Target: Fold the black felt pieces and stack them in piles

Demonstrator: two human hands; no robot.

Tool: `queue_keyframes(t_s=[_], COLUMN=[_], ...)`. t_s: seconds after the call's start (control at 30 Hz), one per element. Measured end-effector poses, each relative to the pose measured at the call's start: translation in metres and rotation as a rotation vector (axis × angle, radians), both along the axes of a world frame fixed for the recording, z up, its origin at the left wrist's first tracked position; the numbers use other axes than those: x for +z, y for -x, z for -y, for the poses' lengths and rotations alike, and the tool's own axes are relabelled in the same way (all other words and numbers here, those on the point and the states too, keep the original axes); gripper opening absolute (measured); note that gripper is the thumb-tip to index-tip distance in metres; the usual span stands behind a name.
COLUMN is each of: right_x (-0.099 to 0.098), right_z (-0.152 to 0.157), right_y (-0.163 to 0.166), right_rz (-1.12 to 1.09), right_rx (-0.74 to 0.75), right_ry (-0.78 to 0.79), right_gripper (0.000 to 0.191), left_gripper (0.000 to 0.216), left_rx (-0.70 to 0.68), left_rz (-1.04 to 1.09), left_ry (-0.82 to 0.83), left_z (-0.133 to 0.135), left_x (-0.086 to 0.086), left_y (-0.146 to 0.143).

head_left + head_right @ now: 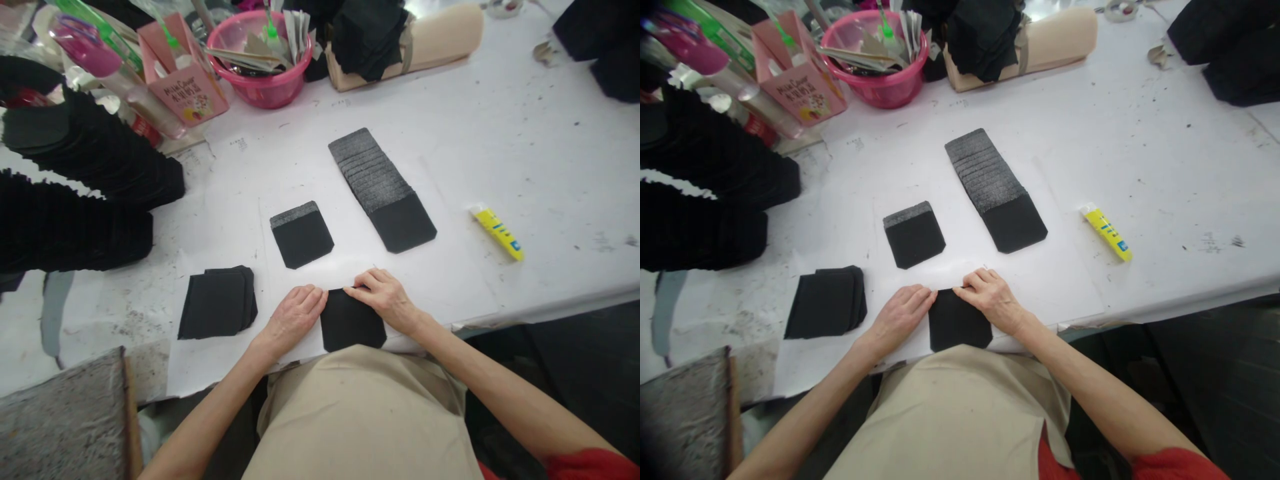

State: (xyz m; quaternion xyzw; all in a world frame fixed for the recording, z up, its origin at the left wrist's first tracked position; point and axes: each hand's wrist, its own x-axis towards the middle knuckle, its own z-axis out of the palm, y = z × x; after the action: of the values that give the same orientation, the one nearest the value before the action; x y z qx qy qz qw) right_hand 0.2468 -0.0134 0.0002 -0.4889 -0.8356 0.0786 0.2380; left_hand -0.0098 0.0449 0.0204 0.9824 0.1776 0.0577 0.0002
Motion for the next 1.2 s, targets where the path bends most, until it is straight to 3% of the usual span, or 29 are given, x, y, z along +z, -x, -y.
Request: queue_keyframes(t_s=[0.2,0.4,0.6,0.97,1.2], right_x=[0.0,0.006,0.009,0.007,0.009], right_z=[-0.002,-0.007,-0.011,-0.005,-0.003], right_y=[0.001,-0.014,-0.022,-0.031,-0.035], right_rz=[0.008,0.016,-0.017,-0.031,-0.017], right_rx=[-0.005,0.108,0.125,0.113,0.101], right_ry=[-0.02,0.035,0.042,0.061,0.047], right_gripper=[0.025,0.024,0.023,0.025,0.025], left_gripper=[0.04,0.031,0.023,0.038,0.05], left_rx=[-0.005,0.046,0.056,0.043,0.05], left_rz=[-0.105,-0.006,0.009,-0.059,-0.191], left_ry=[-0.029,-0.012,0.06,0.026,0.014], left_z=[0.004,0.009,0.004,0.001,0.005], left_x=[0.01,0.003,0.002,0.0,0.009], left_y=[-0.009,-0.014,-0.017,-0.024,-0.031])
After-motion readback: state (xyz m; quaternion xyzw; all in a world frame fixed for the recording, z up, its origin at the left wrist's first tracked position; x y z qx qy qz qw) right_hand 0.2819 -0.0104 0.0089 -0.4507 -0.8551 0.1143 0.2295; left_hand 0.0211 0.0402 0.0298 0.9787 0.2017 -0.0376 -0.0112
